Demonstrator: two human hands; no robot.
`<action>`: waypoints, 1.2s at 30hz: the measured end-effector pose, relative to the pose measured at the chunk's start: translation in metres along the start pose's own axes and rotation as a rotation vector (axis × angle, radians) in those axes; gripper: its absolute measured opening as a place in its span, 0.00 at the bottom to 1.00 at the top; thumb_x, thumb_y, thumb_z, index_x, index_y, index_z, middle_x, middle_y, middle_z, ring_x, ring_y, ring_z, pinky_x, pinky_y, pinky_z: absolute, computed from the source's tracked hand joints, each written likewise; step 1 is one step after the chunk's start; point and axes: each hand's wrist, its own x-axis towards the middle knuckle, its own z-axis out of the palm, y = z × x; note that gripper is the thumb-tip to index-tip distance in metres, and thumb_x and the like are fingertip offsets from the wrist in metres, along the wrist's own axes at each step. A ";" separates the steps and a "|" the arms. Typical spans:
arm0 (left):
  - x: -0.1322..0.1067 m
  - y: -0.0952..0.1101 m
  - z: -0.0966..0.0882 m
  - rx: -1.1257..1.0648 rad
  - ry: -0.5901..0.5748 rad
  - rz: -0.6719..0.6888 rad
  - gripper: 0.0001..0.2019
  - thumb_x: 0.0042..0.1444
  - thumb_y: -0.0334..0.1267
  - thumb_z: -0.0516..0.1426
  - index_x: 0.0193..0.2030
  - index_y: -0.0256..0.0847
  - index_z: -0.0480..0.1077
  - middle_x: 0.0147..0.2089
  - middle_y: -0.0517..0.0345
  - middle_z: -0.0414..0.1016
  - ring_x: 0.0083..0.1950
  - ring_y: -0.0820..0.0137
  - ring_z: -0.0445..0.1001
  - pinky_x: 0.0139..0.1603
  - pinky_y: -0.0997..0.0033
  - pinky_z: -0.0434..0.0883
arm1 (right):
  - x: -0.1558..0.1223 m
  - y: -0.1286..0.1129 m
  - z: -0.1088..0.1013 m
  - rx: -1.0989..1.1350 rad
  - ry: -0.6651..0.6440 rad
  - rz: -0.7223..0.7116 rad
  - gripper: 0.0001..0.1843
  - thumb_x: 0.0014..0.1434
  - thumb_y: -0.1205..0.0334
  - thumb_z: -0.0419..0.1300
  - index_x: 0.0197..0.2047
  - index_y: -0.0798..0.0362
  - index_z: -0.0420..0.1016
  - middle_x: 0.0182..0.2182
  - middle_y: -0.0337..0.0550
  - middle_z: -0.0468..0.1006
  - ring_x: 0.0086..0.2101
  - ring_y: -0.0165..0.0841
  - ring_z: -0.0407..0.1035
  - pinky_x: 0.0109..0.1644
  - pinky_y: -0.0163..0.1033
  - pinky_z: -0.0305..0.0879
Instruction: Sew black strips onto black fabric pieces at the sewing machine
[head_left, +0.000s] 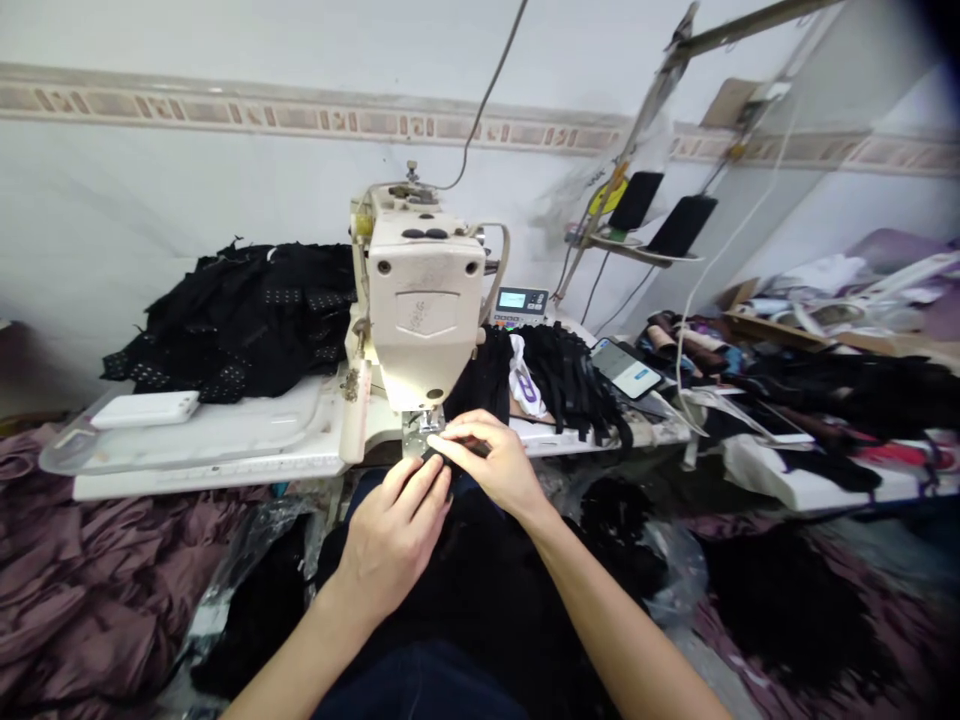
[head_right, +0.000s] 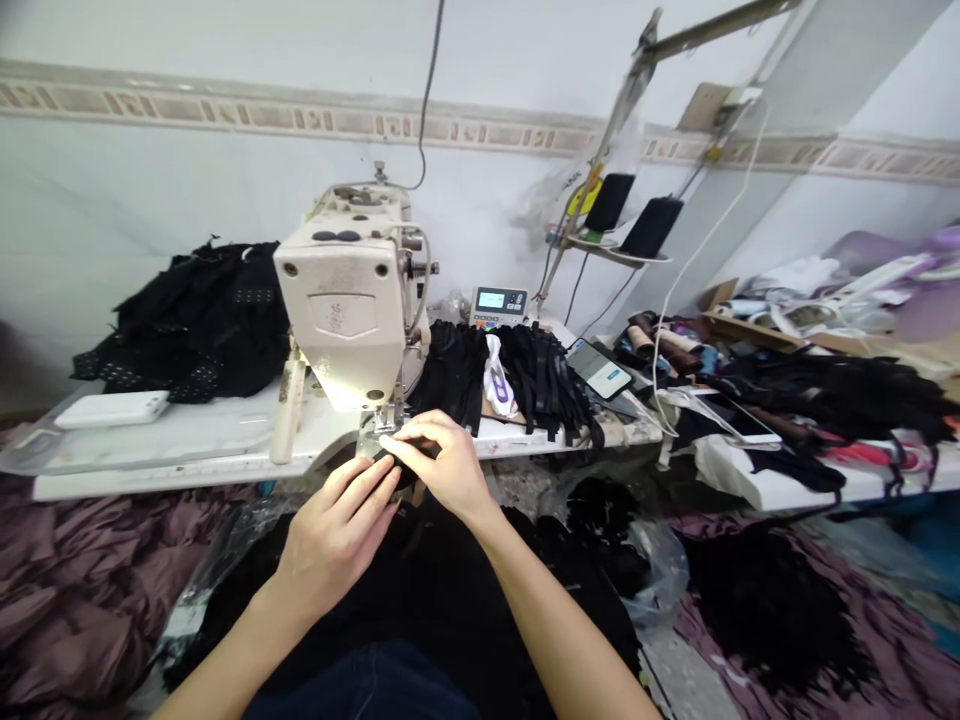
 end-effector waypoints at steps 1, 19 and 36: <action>0.000 0.001 0.000 0.009 0.000 0.005 0.20 0.69 0.29 0.61 0.66 0.36 0.75 0.62 0.47 0.83 0.60 0.50 0.81 0.59 0.51 0.82 | 0.003 -0.004 -0.002 -0.033 -0.044 -0.019 0.10 0.65 0.53 0.72 0.38 0.49 0.88 0.41 0.46 0.82 0.42 0.39 0.78 0.45 0.42 0.75; 0.002 0.005 0.000 0.018 -0.046 -0.051 0.18 0.72 0.36 0.60 0.65 0.32 0.74 0.62 0.42 0.82 0.63 0.51 0.78 0.62 0.50 0.82 | -0.024 0.025 0.013 0.205 0.129 0.253 0.25 0.68 0.37 0.65 0.40 0.52 0.86 0.35 0.44 0.83 0.38 0.41 0.76 0.46 0.43 0.72; 0.012 0.000 0.011 0.013 -0.051 -0.123 0.19 0.71 0.38 0.61 0.65 0.33 0.76 0.62 0.43 0.82 0.62 0.49 0.77 0.59 0.50 0.82 | -0.022 0.014 0.012 0.466 0.120 0.436 0.24 0.57 0.39 0.75 0.30 0.52 0.80 0.26 0.37 0.76 0.30 0.34 0.67 0.37 0.38 0.64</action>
